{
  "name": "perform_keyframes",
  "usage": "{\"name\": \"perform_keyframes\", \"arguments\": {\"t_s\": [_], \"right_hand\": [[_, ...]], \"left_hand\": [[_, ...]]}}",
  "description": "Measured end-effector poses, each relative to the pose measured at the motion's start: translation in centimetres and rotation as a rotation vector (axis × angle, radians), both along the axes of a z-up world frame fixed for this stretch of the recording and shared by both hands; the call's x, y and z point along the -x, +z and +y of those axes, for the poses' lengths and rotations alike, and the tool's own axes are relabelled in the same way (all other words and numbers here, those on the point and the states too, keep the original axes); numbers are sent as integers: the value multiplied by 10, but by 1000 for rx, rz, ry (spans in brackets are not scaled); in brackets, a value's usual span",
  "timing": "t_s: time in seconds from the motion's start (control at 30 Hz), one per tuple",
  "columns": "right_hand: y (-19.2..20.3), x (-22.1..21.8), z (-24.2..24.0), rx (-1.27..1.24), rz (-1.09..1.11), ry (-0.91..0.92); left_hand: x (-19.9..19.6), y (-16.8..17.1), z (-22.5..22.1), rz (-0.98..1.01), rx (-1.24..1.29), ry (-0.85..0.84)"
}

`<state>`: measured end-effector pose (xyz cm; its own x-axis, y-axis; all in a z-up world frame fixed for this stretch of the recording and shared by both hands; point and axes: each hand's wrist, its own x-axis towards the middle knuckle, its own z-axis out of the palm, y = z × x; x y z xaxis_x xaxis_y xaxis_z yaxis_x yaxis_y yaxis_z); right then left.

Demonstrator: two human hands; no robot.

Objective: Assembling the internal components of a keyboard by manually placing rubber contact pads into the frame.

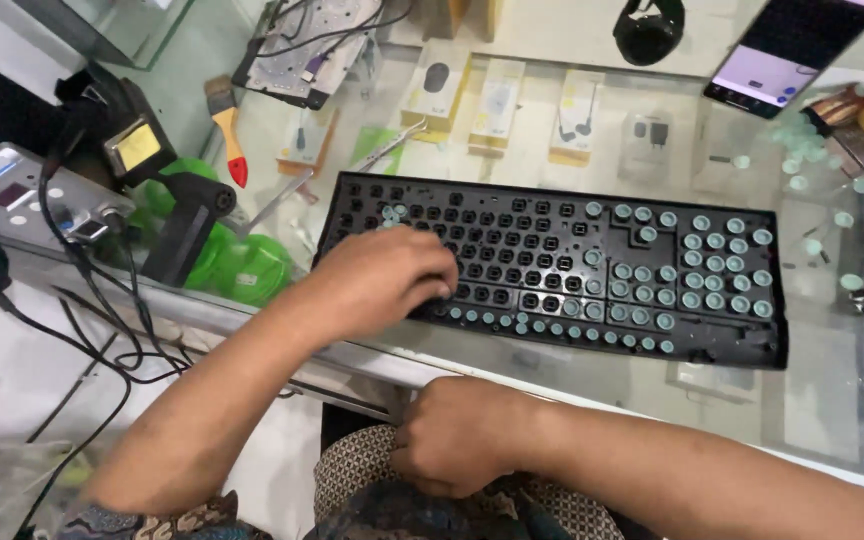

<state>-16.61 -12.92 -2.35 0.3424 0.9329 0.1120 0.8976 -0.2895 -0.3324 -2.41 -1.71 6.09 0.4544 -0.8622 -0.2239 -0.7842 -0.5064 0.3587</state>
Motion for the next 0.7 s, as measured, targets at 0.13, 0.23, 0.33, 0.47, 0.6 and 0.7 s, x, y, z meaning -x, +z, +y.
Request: {"name": "perform_keyframes", "arguments": {"t_s": [0.13,0.23,0.33,0.47,0.6,0.7], "right_hand": [[1,0,2,12,-43,32],[10,0,2,103,-40,21],[10,0,3,181,-7,35],[11,0,2,175,-2,39],[11,0,2,183,13,56],[8,0,2,195,6,53]], "left_hand": [[5,-13,13,-26,-48,10],[4,-12,11,-71,-53,-8],[7,-6,6,-81,-144,-19],[13,2,1,-59,-183,6],[12,-5,0,-91,-181,-3],[17,0,-4,-67,-161,58]]}}
